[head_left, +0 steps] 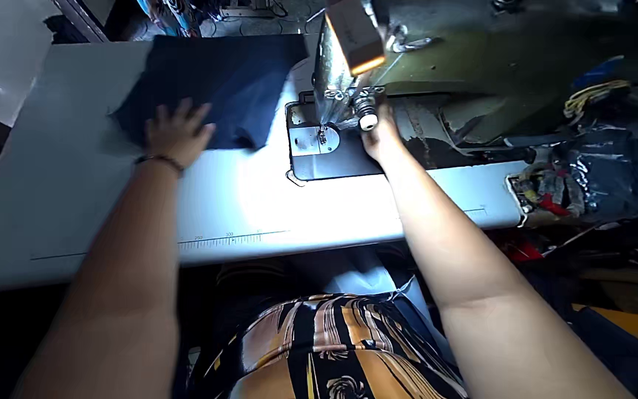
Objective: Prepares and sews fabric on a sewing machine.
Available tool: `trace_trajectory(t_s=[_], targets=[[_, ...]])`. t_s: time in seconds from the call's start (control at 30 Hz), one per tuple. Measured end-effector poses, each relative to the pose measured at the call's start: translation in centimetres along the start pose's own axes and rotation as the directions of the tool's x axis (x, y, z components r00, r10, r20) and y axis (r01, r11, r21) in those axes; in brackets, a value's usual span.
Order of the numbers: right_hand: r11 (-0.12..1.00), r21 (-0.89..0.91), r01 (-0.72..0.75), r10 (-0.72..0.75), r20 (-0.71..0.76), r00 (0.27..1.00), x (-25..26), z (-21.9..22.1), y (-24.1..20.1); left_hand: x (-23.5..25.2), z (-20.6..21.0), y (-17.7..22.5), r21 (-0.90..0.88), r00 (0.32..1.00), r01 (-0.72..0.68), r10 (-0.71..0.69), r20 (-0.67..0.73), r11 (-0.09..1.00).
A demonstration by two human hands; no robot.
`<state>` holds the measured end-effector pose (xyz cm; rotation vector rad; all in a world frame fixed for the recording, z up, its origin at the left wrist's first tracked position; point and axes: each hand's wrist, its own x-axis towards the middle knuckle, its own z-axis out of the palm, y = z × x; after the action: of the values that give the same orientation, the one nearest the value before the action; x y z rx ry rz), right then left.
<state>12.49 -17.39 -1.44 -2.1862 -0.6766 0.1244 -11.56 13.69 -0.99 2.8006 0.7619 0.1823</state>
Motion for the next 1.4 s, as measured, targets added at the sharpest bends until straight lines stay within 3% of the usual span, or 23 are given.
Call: trace_trajectory(t_s=[0.07, 0.13, 0.2, 0.23, 0.3, 0.37, 0.43, 0.47, 0.5, 0.57, 0.67, 0.8, 0.83, 0.9, 0.97, 1.03, 1.13, 1.2, 1.27, 1.33, 1.4], targets=[[0.999, 0.039, 0.001, -0.005, 0.114, 0.993, -4.3, -3.4, 1.1, -4.6, -1.3, -6.9, 0.085, 0.996, 0.092, -0.09, -0.02, 0.992], [0.989, 0.117, 0.095, -0.1, 0.034, 0.994, -9.4, -5.3, 3.4, -10.4, -1.7, -9.1, 0.136, 0.987, 0.163, -0.159, -0.039, 0.977], [0.94, 0.239, 0.244, -0.2, -0.194, 0.96, -13.7, -5.0, 5.4, -16.1, -2.5, -5.0, 0.189, 0.973, 0.2, -0.218, 0.08, 0.961], [0.925, 0.275, 0.261, -0.197, -0.241, 0.95, -15.7, -4.6, 5.0, -18.5, -2.9, -1.4, 0.228, 0.967, 0.164, -0.202, 0.154, 0.96], [0.912, 0.246, 0.329, -0.272, -0.239, 0.932, -18.9, -3.1, 2.6, -21.1, -3.0, 5.0, 0.264, 0.974, -0.025, -0.036, 0.225, 0.964], [0.839, 0.181, 0.513, -0.491, -0.154, 0.858, -20.5, -0.6, -0.4, -20.0, -2.8, 8.5, 0.175, 0.97, -0.153, 0.113, 0.216, 0.973], [0.725, 0.07, 0.685, -0.687, 0.007, 0.727, -20.5, 1.4, -2.7, -16.7, -1.7, 8.7, 0.092, 0.986, -0.155, 0.148, 0.075, 0.984], [0.699, -0.017, 0.714, -0.71, 0.095, 0.698, -20.2, 2.2, -3.2, -14.9, -0.8, 7.9, 0.085, 0.987, -0.155, 0.157, -0.015, 0.984], [0.704, -0.103, 0.703, -0.682, 0.178, 0.709, -20.0, 2.6, -3.3, -13.5, 0.3, 6.6, 0.098, 0.985, -0.15, 0.157, -0.066, 0.984], [0.733, -0.226, 0.641, -0.586, 0.268, 0.764, -20.0, 2.6, -2.9, -12.4, 1.5, 4.6, 0.101, 0.997, -0.066, 0.07, -0.04, 0.993], [0.752, -0.273, 0.599, -0.542, 0.26, 0.799, -21.1, 1.9, -1.2, -13.8, 1.6, 4.2, 0.113, 0.997, 0.07, -0.071, 0.012, 0.991], [0.759, -0.273, 0.592, -0.533, 0.263, 0.804, -21.7, 1.5, -0.7, -13.3, -1.4, 6.1, 0.225, 0.96, 0.14, -0.187, 0.208, 0.964], [0.755, -0.275, 0.595, -0.53, 0.279, 0.801, -21.5, 1.3, -1.2, -12.3, -2.2, 6.9, 0.21, 0.973, 0.087, -0.128, 0.19, 0.974], [0.752, -0.287, 0.594, -0.493, 0.353, 0.795, -21.0, 0.7, -2.4, -9.5, -2.9, 9.1, 0.117, 0.985, -0.147, 0.135, 0.105, 0.982], [0.753, -0.285, 0.593, -0.465, 0.407, 0.786, -20.7, 0.1, -3.3, -6.2, -2.2, 11.8, -0.017, 0.888, -0.458, 0.459, 0.043, 0.889], [0.771, -0.257, 0.583, -0.47, 0.387, 0.793, -20.8, -0.3, -3.6, -2.7, -0.3, 13.6, -0.148, 0.781, -0.618, 0.625, -0.006, 0.772], [0.857, -0.149, 0.493, -0.448, 0.257, 0.856, -20.4, -1.7, -2.8, 0.7, 2.6, 13.7, -0.29, 0.8, -0.58, 0.6, -0.025, 0.761], [0.944, -0.115, 0.309, -0.287, 0.178, 0.941, -19.5, -3.3, -1.6, 1.2, 3.5, 12.9, -0.346, 0.804, -0.571, 0.592, -0.052, 0.745], [0.969, -0.174, 0.178, -0.158, 0.122, 0.98, -18.9, -4.1, -0.2, 1.1, 3.7, 12.2, -0.378, 0.792, -0.573, 0.61, -0.027, 0.727], [0.931, -0.265, 0.252, -0.239, 0.08, 0.968, -19.4, -3.9, 0.3, 1.0, 4.0, 12.0, -0.395, 0.778, -0.579, 0.628, -0.008, 0.713], [0.855, -0.291, 0.43, -0.418, 0.106, 0.902, -19.6, -3.4, 0.5, 1.1, 4.2, 12.0, -0.391, 0.773, -0.591, 0.634, -0.024, 0.705]])
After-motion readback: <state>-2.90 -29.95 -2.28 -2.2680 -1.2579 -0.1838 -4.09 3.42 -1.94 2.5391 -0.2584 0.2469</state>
